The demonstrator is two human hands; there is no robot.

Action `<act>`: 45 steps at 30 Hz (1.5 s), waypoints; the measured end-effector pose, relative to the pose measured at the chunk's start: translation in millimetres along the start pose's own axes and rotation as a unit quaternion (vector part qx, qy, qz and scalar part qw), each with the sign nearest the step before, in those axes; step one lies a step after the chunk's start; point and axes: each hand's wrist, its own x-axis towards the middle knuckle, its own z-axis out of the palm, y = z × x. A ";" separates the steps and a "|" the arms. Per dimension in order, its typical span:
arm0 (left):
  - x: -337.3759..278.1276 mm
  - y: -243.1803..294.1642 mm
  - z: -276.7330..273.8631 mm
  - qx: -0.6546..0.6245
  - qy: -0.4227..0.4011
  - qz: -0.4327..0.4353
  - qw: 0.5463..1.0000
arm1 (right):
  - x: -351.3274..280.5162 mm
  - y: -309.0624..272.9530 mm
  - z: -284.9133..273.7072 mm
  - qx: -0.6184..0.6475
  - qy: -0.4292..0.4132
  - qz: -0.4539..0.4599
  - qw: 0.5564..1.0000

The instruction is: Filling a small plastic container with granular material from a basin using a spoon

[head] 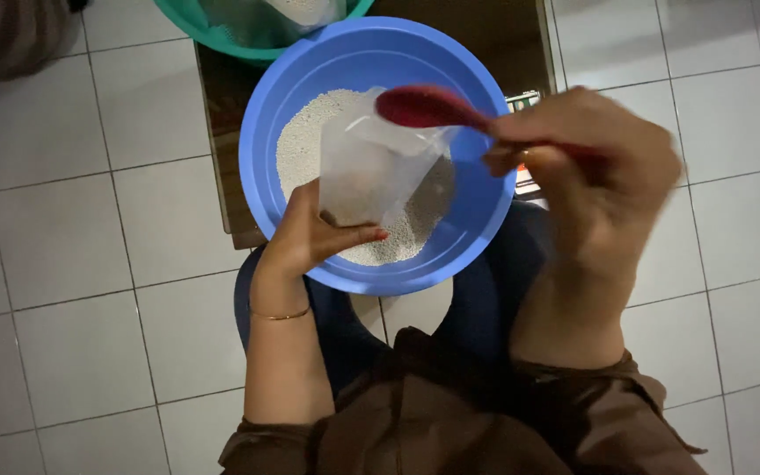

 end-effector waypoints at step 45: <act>11.1 -17.9 10.6 0.025 0.327 0.120 0.937 | -36.3 125.9 71.8 0.095 -0.343 0.333 0.873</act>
